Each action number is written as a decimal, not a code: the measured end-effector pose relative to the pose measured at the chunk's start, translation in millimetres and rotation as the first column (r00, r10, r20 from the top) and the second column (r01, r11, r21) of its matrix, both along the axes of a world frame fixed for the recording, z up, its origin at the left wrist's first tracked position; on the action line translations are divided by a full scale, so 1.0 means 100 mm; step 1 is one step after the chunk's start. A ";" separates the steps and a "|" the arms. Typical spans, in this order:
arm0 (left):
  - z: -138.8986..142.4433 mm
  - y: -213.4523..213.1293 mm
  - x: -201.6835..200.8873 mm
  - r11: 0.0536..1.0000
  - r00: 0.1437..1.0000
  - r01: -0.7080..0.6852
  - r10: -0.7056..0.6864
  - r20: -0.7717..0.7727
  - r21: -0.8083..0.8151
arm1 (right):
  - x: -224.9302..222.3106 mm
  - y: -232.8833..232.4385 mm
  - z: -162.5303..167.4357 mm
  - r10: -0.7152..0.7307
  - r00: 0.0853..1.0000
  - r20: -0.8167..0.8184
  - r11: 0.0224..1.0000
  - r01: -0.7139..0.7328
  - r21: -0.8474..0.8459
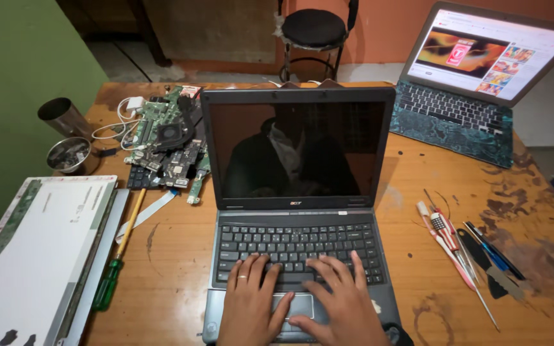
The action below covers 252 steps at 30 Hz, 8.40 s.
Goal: The person opens a closed laptop, briefly types on the keyboard, then closes it. They flip the laptop over, remove the battery, and use a screwdriver to remove the hard drive cover and the hard drive itself. Finally, they use a toothbrush to clean the hard drive.
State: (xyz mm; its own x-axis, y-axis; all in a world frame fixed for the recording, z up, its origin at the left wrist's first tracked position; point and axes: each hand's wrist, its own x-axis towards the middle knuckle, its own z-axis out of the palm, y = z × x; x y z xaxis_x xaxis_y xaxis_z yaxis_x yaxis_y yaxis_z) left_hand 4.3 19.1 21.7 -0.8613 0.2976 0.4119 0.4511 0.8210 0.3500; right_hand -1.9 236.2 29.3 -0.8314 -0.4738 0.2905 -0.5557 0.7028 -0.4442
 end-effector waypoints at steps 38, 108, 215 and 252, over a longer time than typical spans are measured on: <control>-0.42 -0.14 0.04 0.998 0.995 0.045 -0.041 -0.092 0.047 | 0.06 -0.03 -0.35 -0.110 0.970 -0.218 0.994 0.103 -0.042; -0.06 -0.26 0.16 0.992 0.996 0.082 -0.079 -0.037 0.096 | 0.11 -0.24 -0.28 -0.074 0.984 -0.163 0.997 0.074 -0.007; -1.14 -0.48 0.87 0.967 0.980 0.101 -0.137 -0.145 -0.234 | -0.02 0.12 0.07 -0.322 0.873 -0.367 0.931 0.363 0.046; -0.55 -1.05 0.79 0.972 0.970 -0.232 0.235 0.062 -0.042 | -1.59 0.02 1.23 -0.153 0.853 -0.499 0.987 0.155 -0.037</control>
State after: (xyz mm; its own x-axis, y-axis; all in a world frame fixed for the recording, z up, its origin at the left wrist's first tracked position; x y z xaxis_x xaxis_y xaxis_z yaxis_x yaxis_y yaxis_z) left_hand 83.0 -85.4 -32.8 -0.9337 0.0978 0.3445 0.2221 0.9128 0.3428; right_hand -160.5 238.6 152.2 -0.6382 -0.3538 0.6838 -0.5864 0.7989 -0.1340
